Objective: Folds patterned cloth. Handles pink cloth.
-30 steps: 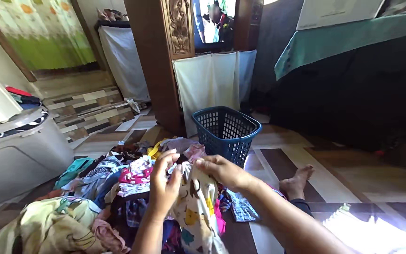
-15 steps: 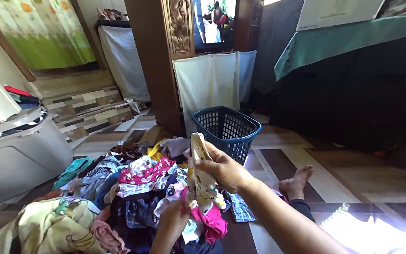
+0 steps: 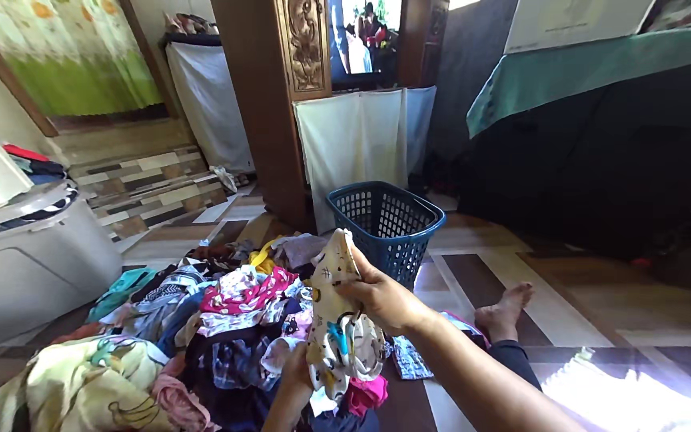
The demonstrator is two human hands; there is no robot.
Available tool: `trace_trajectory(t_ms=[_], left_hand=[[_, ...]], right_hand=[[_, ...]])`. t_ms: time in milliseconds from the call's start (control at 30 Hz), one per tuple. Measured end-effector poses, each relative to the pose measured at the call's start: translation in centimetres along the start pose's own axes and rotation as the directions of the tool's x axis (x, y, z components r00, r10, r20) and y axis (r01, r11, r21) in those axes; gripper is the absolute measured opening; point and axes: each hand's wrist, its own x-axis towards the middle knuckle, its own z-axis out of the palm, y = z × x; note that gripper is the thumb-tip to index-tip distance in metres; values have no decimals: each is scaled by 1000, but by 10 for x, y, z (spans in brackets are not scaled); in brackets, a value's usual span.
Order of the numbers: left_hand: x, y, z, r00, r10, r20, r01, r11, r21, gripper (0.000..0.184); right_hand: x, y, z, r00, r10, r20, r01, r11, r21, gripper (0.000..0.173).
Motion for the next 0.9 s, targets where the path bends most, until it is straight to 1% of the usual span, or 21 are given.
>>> trace_trajectory(t_ms=[33,100,167,200,233,300,333,400,467,500,533,600,633,700,733,767,833,900], left_hand=[[5,-5,-3,999,3,-37,0,997,82,46],[11,-9,-4,995,-10,-102,30,980,199,46],[10,-2,-2,991,5,-137,33,962,270,34],[8,2,-1,987,36,-156,12,956,295,27],[7,7,-1,980,76,-182,-16,950,311,26],[6,17,-4,959,128,-254,-41,946,323,36],[7,21,-7,947,148,-284,-48,943,331,38],[8,28,-13,944,145,-297,-49,950,307,39],[7,27,-18,968,79,-237,-22,972,234,36],[5,25,-19,984,31,-175,8,976,216,34],[2,23,-19,994,-23,-108,47,973,227,36],[-1,16,-12,989,-146,-5,142,953,268,41],[0,12,-7,972,-234,19,219,934,281,42],[-2,14,5,931,-366,7,356,908,220,38],[-6,20,11,922,-386,-15,384,911,153,36],[-11,29,18,924,-381,-34,383,921,71,33],[-15,32,24,954,-296,-44,289,950,-116,26],[-11,29,26,975,-212,-67,183,938,-294,23]], right_hand=[[0,1,-1,1000,9,-5,-9,1000,16,69],[1,4,0,1000,10,-6,-10,999,39,72],[2,9,2,1000,-7,0,7,999,47,71],[2,12,4,1000,-11,5,10,998,54,70],[2,14,6,1000,-12,14,11,998,58,70],[2,18,9,999,-18,36,17,999,48,70],[1,20,10,999,-18,42,17,999,30,70],[0,23,10,999,-7,44,7,1000,-1,71],[-1,26,11,999,-1,42,2,1000,-3,71],[-1,27,11,999,-8,40,8,1000,1,71],[0,28,11,999,-19,42,19,1000,3,72],[-1,29,13,998,-43,51,44,999,-11,73],[-1,29,14,997,-59,53,60,998,-22,72],[-1,28,15,994,-90,65,91,996,-16,71],[-1,28,16,993,-96,69,97,995,-5,71],[-1,27,16,993,-93,68,93,996,3,71],[1,28,15,995,-84,60,84,996,-7,72],[3,31,13,997,-72,40,72,997,-8,72]])
